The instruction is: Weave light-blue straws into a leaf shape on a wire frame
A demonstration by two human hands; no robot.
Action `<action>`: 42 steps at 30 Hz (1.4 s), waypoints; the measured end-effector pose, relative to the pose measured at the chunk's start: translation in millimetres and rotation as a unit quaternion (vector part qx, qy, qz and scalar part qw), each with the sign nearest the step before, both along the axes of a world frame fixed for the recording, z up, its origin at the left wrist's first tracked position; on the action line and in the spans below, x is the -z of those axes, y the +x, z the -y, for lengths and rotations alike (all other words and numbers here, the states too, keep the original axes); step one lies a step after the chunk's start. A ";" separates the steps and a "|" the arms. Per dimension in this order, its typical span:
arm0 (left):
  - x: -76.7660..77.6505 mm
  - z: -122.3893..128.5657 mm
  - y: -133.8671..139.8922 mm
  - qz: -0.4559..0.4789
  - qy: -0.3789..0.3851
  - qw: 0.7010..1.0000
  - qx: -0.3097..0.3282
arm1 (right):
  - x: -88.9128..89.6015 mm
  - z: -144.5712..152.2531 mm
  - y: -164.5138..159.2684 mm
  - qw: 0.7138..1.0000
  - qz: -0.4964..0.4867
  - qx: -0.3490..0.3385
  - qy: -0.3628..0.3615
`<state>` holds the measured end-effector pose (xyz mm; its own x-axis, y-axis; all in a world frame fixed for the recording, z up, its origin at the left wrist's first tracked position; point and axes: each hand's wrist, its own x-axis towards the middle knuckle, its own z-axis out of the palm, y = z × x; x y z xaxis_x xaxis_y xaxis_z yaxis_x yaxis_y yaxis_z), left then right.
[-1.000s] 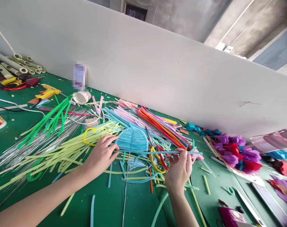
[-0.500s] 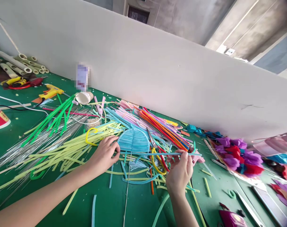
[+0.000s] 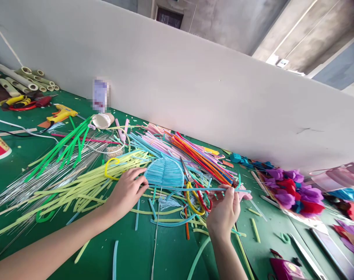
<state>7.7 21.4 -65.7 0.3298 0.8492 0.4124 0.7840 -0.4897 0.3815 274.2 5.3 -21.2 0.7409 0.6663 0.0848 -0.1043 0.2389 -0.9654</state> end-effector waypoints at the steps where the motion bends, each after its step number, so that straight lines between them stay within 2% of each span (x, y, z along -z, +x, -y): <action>1: -0.8 0.1 0.7 -0.003 0.009 1.000 -0.002 | 0.0 0.1 0.0 1.000 0.001 -0.001 -0.002; 6: -5.2 -0.2 4.0 -0.031 0.043 0.999 0.001 | 2.9 0.2 -0.9 1.000 0.019 -0.007 -0.004; 14: -7.6 -1.7 7.1 -0.069 0.015 0.997 0.024 | 5.1 0.1 -1.5 0.999 0.029 -0.013 -0.009; 19: -13.4 -2.3 -0.6 -0.041 0.032 0.997 0.048 | 4.2 1.2 -2.4 0.999 0.049 -0.019 -0.008; 24: -23.4 -4.7 -7.5 0.008 0.022 0.998 0.062 | 3.1 5.6 -8.8 0.991 0.095 -0.093 0.002; 31: -26.5 -1.5 -8.6 0.039 0.048 0.997 0.041 | 6.2 11.3 -23.4 0.981 0.075 -0.179 -0.018; 34: -24.9 0.2 -8.1 0.095 0.005 0.995 0.020 | 10.5 12.7 -28.8 0.975 0.067 -0.212 -0.028; 37: -26.6 0.0 -6.3 0.192 -0.070 0.979 0.016 | 12.9 13.5 -32.3 0.968 0.064 -0.238 -0.037; 42: -36.7 -1.8 -3.0 0.342 -0.231 0.910 0.045 | 14.2 14.1 -34.2 0.967 0.065 -0.245 -0.037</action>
